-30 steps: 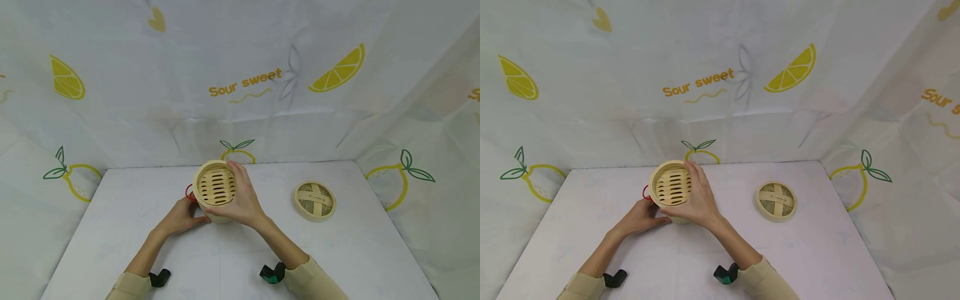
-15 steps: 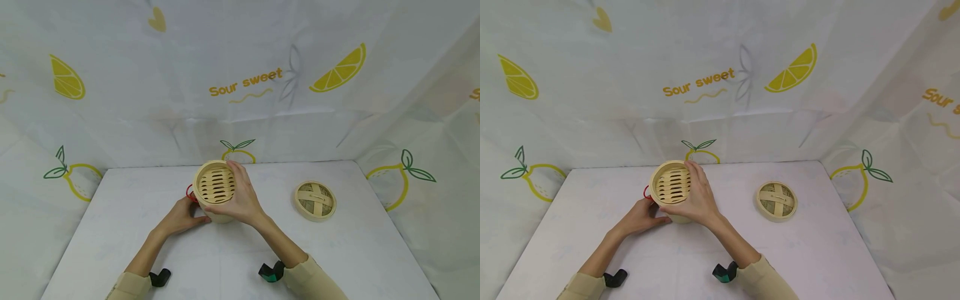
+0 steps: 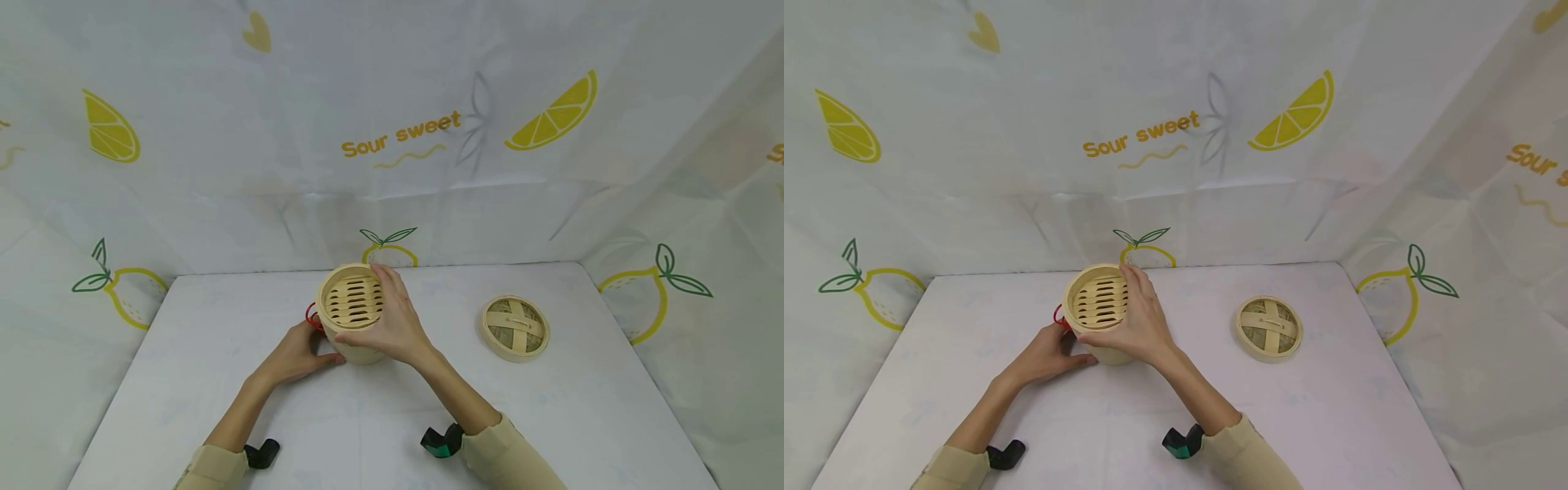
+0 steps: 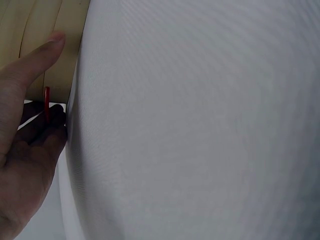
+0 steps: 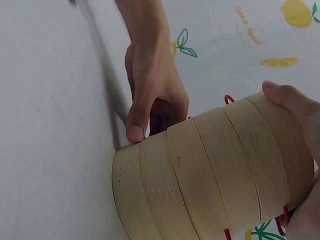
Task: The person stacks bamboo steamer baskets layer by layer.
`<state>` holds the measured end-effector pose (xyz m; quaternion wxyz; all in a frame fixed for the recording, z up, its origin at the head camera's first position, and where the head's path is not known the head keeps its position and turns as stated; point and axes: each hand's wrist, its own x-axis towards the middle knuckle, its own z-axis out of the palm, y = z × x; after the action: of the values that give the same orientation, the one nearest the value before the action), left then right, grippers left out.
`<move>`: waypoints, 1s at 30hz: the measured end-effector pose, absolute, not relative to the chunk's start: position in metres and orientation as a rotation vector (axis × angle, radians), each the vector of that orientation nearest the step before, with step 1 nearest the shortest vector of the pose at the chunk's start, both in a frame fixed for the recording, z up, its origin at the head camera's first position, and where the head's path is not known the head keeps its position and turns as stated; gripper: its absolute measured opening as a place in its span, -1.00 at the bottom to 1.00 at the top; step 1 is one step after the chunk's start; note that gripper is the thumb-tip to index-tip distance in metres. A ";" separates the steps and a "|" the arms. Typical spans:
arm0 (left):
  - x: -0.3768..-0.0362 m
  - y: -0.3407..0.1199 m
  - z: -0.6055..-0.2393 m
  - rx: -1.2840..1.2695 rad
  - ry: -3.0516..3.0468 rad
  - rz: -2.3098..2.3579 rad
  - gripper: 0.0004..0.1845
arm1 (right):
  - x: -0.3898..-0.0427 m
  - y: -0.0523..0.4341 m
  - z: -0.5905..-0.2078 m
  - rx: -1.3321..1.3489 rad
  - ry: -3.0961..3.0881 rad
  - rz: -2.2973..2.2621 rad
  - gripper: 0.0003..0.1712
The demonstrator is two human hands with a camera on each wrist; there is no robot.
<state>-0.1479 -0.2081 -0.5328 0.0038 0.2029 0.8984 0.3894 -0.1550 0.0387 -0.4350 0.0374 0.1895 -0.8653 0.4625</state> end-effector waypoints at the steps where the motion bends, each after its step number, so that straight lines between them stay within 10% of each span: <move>1: -0.148 -0.208 -0.533 0.638 2.815 1.220 -0.16 | -0.155 0.039 -0.435 0.579 -2.656 1.423 0.54; 30: -0.148 -0.208 -0.534 0.644 2.829 1.212 -0.09 | -0.155 0.039 -0.434 0.568 -2.695 1.413 0.57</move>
<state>-0.1479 -0.2084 -0.5343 -0.0015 0.2047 0.8997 0.3854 -0.1549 0.0390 -0.4344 0.0230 0.1833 -0.8704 0.4563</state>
